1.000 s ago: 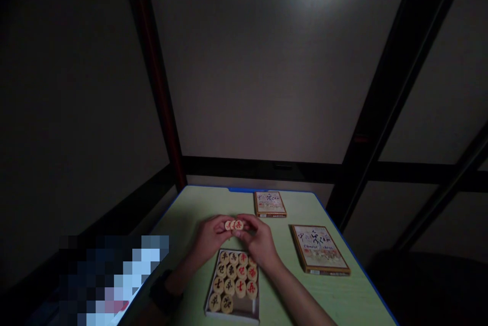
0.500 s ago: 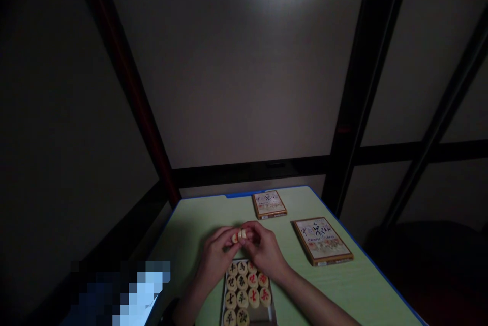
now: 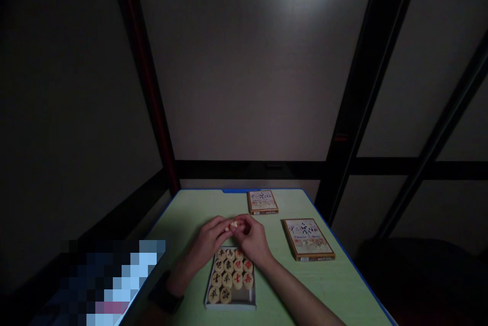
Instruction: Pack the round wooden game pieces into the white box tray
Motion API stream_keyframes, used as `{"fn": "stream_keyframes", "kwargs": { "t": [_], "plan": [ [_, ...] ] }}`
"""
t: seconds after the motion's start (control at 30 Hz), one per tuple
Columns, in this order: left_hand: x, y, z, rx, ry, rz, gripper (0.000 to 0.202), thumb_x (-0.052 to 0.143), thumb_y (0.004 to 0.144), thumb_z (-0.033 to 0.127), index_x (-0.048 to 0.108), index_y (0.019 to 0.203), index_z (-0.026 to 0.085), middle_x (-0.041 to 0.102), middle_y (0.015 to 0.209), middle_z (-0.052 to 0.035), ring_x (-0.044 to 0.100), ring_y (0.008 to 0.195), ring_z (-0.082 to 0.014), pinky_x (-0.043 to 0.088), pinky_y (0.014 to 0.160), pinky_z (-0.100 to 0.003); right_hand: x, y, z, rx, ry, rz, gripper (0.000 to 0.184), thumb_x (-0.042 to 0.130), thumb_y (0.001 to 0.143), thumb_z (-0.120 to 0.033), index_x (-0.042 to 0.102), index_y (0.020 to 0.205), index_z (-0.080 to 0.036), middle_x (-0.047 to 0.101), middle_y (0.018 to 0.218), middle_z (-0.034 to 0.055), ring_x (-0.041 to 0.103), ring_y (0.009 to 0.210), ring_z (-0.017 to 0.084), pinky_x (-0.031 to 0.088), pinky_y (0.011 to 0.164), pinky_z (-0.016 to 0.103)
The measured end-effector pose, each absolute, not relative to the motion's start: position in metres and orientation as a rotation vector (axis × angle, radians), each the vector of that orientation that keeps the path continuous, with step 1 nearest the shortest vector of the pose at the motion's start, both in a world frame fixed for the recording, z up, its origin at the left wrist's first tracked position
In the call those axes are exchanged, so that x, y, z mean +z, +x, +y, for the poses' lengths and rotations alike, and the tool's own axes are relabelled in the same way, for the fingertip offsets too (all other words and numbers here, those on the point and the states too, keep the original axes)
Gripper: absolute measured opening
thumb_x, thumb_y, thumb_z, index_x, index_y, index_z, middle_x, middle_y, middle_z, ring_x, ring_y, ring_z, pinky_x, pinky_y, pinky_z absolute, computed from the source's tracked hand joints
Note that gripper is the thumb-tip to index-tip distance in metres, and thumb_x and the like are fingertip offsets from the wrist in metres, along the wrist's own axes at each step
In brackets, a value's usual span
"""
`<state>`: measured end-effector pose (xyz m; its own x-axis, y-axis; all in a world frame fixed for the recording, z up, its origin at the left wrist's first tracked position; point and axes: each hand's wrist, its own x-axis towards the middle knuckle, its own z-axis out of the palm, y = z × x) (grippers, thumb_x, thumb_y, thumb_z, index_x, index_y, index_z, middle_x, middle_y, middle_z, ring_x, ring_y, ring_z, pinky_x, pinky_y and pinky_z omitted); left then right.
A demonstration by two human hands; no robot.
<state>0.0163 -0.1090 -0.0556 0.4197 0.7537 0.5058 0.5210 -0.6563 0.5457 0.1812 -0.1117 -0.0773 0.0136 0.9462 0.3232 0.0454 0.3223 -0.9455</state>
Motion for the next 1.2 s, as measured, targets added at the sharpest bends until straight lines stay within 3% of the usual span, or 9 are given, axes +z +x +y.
{"fn": "stream_keyframes", "kwargs": {
  "t": [0.27, 0.4, 0.6, 0.8, 1.03, 1.2],
  "plan": [
    [-0.052, 0.013, -0.111, 0.925, 2.503, 1.222, 0.026, 0.057, 0.092, 0.024, 0.07, 0.115, 0.024, 0.069, 0.1, -0.0049, 0.067, 0.091, -0.0185, 0.053, 0.085, -0.027, -0.069, 0.182, -0.107, 1.159, -0.94, -1.208, 0.046, 0.087, 0.055, -0.053, 0.067, 0.078, -0.018, 0.069, 0.067, 0.0022, 0.063, 0.059, 0.017, 0.053, 0.06, 0.03],
    [-0.049, 0.01, -0.111, 0.936, 2.52, 1.239, 0.031, 0.059, 0.092, 0.03, 0.067, 0.121, 0.026, 0.07, 0.098, -0.0045, 0.066, 0.09, -0.0181, 0.052, 0.084, -0.026, -0.061, 0.185, -0.107, 1.232, -0.935, -1.179, 0.047, 0.087, 0.055, -0.052, 0.067, 0.079, -0.017, 0.067, 0.062, 0.001, 0.062, 0.055, 0.015, 0.054, 0.058, 0.03],
    [-0.053, 0.009, -0.102, 1.084, 2.404, 1.306, 0.022, 0.064, 0.089, 0.031, 0.073, 0.106, 0.021, 0.071, 0.092, -0.0052, 0.065, 0.082, -0.0166, 0.052, 0.079, -0.025, -0.059, 0.195, -0.101, 1.22, -0.945, -1.153, 0.054, 0.088, 0.053, -0.054, 0.066, 0.084, -0.016, 0.069, 0.067, 0.0036, 0.068, 0.062, 0.018, 0.058, 0.064, 0.033],
    [-0.06, 0.017, -0.099, 1.042, 2.281, 1.245, 0.024, 0.053, 0.094, 0.03, 0.074, 0.102, 0.02, 0.075, 0.099, -0.005, 0.067, 0.087, -0.0169, 0.051, 0.082, -0.025, -0.065, 0.195, -0.096, 1.208, -0.951, -1.215, 0.057, 0.087, 0.052, -0.057, 0.065, 0.084, -0.015, 0.068, 0.068, 0.0031, 0.068, 0.064, 0.018, 0.057, 0.066, 0.033],
    [-0.064, 0.015, -0.1, 0.866, 2.327, 1.276, 0.034, 0.041, 0.098, 0.033, 0.073, 0.093, 0.021, 0.075, 0.085, -0.0018, 0.066, 0.075, -0.0159, 0.046, 0.069, -0.023, -0.047, 0.199, -0.106, 1.107, -0.998, -1.502, 0.053, 0.081, 0.06, -0.057, 0.066, 0.09, -0.015, 0.069, 0.073, 0.0031, 0.067, 0.067, 0.018, 0.055, 0.066, 0.032],
    [-0.061, 0.018, -0.1, 0.853, 2.355, 1.206, 0.028, 0.048, 0.095, 0.032, 0.074, 0.092, 0.022, 0.076, 0.089, -0.0016, 0.067, 0.082, -0.0161, 0.046, 0.073, -0.022, -0.024, 0.22, -0.154, 0.574, -1.115, -1.974, 0.027, 0.064, 0.083, -0.036, 0.069, 0.102, -0.017, 0.073, 0.087, 0.0069, 0.066, 0.072, 0.018, 0.05, 0.066, 0.028]
  ]
}}
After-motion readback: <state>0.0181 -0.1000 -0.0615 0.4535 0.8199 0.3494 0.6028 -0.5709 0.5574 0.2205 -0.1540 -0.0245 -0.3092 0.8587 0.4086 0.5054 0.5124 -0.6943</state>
